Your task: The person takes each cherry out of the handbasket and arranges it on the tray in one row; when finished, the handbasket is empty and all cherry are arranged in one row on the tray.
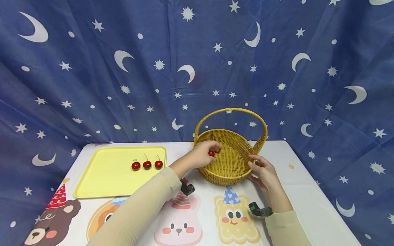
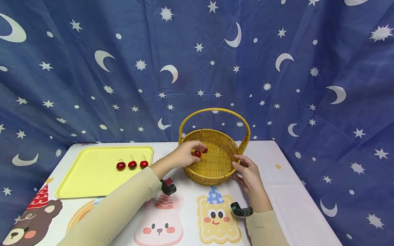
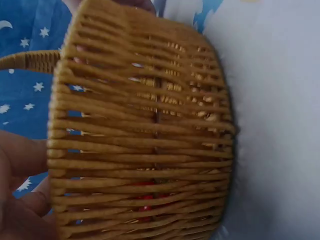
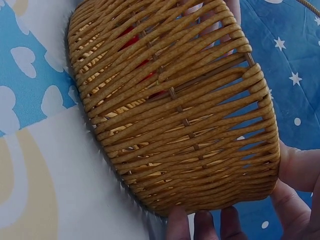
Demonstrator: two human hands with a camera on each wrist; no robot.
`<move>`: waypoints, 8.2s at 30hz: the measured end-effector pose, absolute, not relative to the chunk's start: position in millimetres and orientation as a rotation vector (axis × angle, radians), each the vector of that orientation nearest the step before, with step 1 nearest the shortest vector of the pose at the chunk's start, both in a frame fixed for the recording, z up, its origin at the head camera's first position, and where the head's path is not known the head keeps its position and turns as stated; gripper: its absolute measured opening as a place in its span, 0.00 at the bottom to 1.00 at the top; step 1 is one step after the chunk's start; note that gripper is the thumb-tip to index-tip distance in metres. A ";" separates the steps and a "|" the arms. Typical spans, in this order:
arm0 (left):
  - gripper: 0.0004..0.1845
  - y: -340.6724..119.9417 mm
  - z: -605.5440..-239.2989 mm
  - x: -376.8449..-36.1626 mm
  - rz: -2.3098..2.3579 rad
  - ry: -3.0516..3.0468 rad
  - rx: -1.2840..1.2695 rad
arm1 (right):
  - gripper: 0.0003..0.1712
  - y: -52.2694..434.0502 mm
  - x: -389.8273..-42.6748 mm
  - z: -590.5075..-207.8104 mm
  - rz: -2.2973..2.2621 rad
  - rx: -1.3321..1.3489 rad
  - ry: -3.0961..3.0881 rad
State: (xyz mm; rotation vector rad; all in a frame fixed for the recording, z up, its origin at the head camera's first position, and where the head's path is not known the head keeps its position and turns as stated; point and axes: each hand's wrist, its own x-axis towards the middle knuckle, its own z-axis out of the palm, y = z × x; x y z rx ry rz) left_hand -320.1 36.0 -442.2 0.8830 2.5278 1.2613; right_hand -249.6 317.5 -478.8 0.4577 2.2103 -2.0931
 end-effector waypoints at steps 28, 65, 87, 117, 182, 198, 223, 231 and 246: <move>0.16 68.7 -455.0 -344.7 0.589 2.687 0.869 | 0.28 320.1 -252.2 -481.4 -2.110 0.431 2.205; 0.17 -114.1 -426.5 -281.3 1.564 2.581 0.556 | 0.28 318.2 -250.9 -483.0 -2.107 0.459 2.207; 0.16 -267.7 -478.9 -274.7 1.225 2.825 0.211 | 0.28 317.4 -249.2 -479.9 -2.097 0.460 2.213; 0.23 -245.8 -433.9 -272.1 1.008 2.922 0.296 | 0.28 315.7 -251.8 -479.4 -2.112 0.471 2.194; 0.27 71.8 -459.3 -358.0 0.909 2.554 0.768 | 0.27 320.3 -251.2 -481.2 -2.120 0.443 2.188; 0.16 80.1 -467.5 -353.5 0.862 2.561 0.793 | 0.28 317.2 -252.4 -483.9 -2.129 0.437 2.174; 0.14 10.0 -416.0 -298.5 1.400 2.570 0.853 | 0.29 321.3 -252.2 -484.2 -2.129 0.427 2.175; 0.17 -97.0 -417.5 -264.1 1.477 2.676 0.608 | 0.28 320.4 -253.0 -483.4 -2.115 0.415 2.191; 0.19 -289.9 -473.8 -269.9 1.168 2.878 0.134 | 0.28 320.5 -252.2 -484.1 -2.117 0.432 2.183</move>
